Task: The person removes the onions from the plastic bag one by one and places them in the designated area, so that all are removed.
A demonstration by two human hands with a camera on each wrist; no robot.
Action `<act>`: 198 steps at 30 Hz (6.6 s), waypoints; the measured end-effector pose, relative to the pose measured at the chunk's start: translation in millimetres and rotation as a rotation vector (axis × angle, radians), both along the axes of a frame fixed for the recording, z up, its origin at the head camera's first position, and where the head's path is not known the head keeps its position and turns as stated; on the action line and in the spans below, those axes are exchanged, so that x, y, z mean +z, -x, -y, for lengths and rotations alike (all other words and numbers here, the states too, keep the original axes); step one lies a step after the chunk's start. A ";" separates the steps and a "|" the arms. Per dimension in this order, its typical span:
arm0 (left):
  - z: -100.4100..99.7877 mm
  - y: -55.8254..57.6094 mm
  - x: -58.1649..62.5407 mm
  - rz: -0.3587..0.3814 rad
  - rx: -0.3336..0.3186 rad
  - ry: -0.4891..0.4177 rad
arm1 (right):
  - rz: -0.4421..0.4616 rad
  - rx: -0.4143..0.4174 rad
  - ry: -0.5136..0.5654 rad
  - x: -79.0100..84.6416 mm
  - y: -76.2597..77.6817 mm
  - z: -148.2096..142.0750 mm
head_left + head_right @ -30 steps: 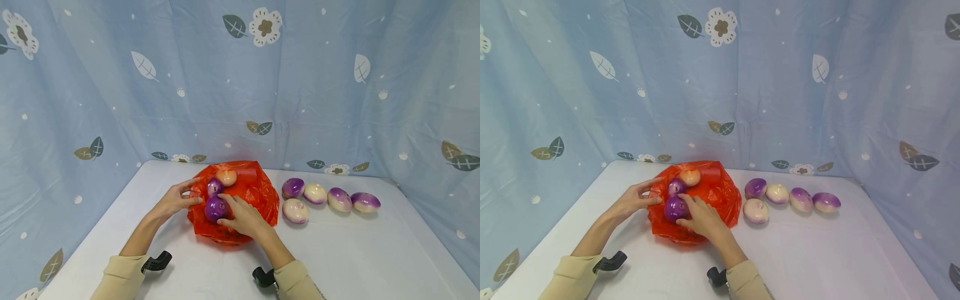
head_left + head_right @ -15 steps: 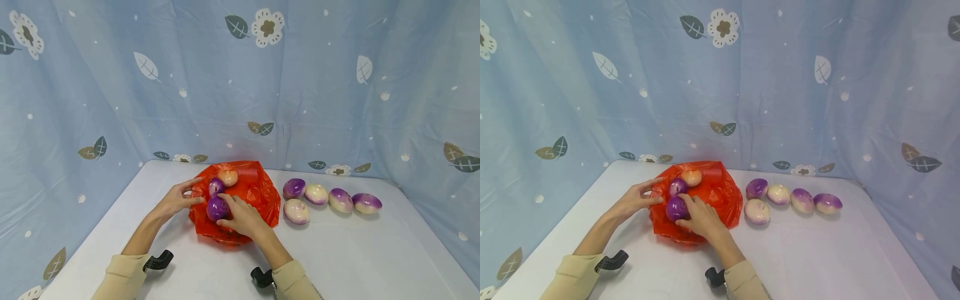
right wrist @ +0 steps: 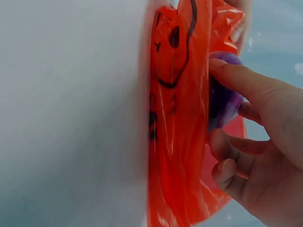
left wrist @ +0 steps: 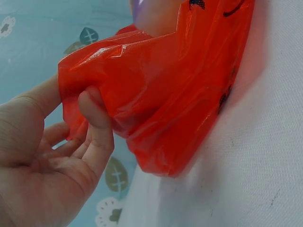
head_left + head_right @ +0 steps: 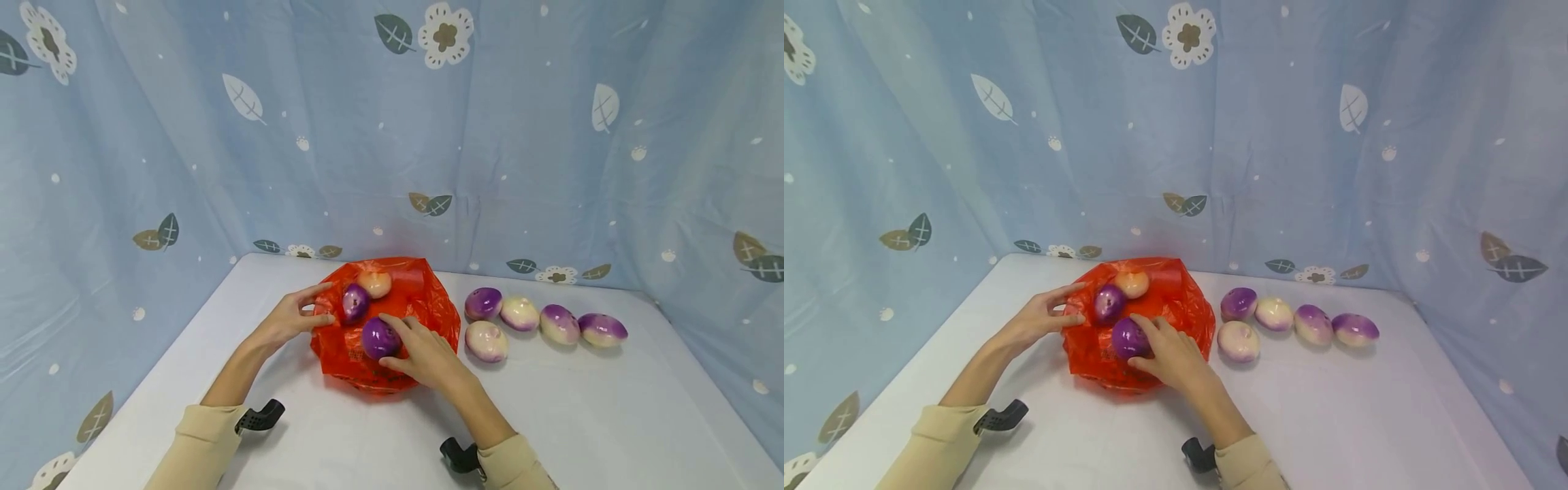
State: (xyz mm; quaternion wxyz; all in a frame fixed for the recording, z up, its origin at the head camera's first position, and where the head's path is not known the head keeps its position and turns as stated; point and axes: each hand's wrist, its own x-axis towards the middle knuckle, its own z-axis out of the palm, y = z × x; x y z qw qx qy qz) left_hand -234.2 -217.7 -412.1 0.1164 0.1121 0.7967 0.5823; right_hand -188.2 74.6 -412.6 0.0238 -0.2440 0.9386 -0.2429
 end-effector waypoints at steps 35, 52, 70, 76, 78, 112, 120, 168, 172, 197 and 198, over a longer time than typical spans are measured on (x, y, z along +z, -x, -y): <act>0.6 3.8 1.6 -0.003 0.023 -0.001 | -0.219 -0.081 0.054 27.9 -23.1 -124.2; -0.9 -0.8 -0.6 0.019 0.051 0.035 | -0.135 -0.197 0.044 36.5 -24.9 -161.0; 1.5 1.5 -1.4 0.005 0.021 -0.001 | -0.261 -0.198 -0.004 36.6 -20.9 -178.4; 1.2 0.4 -0.6 0.000 0.013 -0.009 | -0.231 -0.207 -0.012 38.5 -22.6 -184.3; 1.2 0.0 -0.3 0.000 0.010 -0.014 | -0.227 -0.210 -0.012 39.5 -23.6 -187.6; 2.5 -0.1 -0.7 -0.005 0.013 -0.010 | -0.081 -0.152 -0.046 22.1 -17.3 -218.6; 0.9 -1.0 -0.1 0.002 0.017 -0.012 | -0.024 -0.138 -0.007 16.5 -16.9 -222.0; -0.9 -3.2 2.9 -0.007 0.008 -0.013 | 0.029 -0.152 0.024 12.4 -13.5 -220.7; -0.8 -3.7 3.7 -0.009 0.004 -0.018 | 0.047 -0.146 0.040 13.5 -13.9 -222.8; 1.9 -4.7 5.8 -0.005 0.010 0.010 | -0.047 -0.191 0.024 17.9 -15.3 -222.0; 2.0 -4.9 6.2 -0.004 0.008 0.009 | -0.055 -0.199 0.016 18.4 -15.3 -221.8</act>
